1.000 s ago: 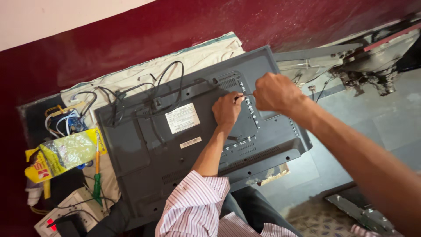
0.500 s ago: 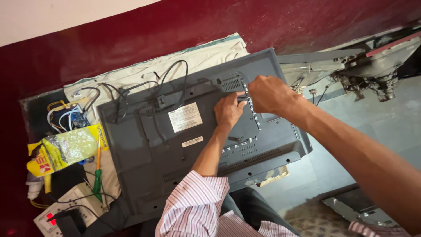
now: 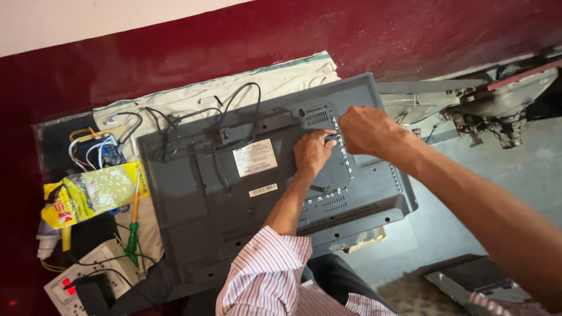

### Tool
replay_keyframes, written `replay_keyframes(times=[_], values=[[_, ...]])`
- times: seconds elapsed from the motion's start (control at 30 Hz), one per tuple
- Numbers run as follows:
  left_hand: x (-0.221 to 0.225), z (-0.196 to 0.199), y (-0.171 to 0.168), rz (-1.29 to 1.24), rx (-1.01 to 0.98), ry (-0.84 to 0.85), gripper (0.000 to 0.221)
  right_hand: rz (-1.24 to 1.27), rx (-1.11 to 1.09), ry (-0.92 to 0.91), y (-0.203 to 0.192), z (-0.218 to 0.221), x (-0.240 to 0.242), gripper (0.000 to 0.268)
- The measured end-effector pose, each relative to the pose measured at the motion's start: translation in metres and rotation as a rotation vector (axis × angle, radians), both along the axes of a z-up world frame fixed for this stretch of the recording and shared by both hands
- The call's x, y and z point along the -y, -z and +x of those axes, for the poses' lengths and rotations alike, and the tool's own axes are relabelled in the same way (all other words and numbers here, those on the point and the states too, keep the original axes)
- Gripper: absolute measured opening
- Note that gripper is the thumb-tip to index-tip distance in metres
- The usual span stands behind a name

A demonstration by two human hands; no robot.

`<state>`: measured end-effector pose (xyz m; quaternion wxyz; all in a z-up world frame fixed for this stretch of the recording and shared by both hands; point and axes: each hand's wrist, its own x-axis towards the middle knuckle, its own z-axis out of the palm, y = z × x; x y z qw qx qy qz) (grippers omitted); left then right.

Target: The person uses a red-handled screwdriver to remove screws from the back panel of a television. They systematically loosen and remove several screws along the top edge of the device.

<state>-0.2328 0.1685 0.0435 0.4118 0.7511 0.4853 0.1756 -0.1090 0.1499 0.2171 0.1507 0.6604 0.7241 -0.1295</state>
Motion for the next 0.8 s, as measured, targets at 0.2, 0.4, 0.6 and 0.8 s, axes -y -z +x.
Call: replay_keyframes(times=[0.2, 0.4, 0.6, 0.8], values=[[0.001, -0.001, -0.004, 0.027, 0.010, -0.031, 0.028, 0.075, -0.103, 0.014, 0.005, 0.006, 0.005, 0.014], [-0.001, -0.001, -0.001, 0.023, 0.004, -0.011, 0.028, -0.073, 0.052, -0.013, 0.004, 0.004, -0.005, 0.015], [-0.001, -0.001, 0.008, 0.011, 0.010, -0.012, 0.034, 0.183, 0.076, -0.338, -0.003, -0.004, 0.000, 0.013], [-0.008, -0.006, -0.001, -0.086, 0.045, 0.049, 0.035, -0.073, 0.165, 0.025, -0.006, -0.006, -0.007, 0.014]])
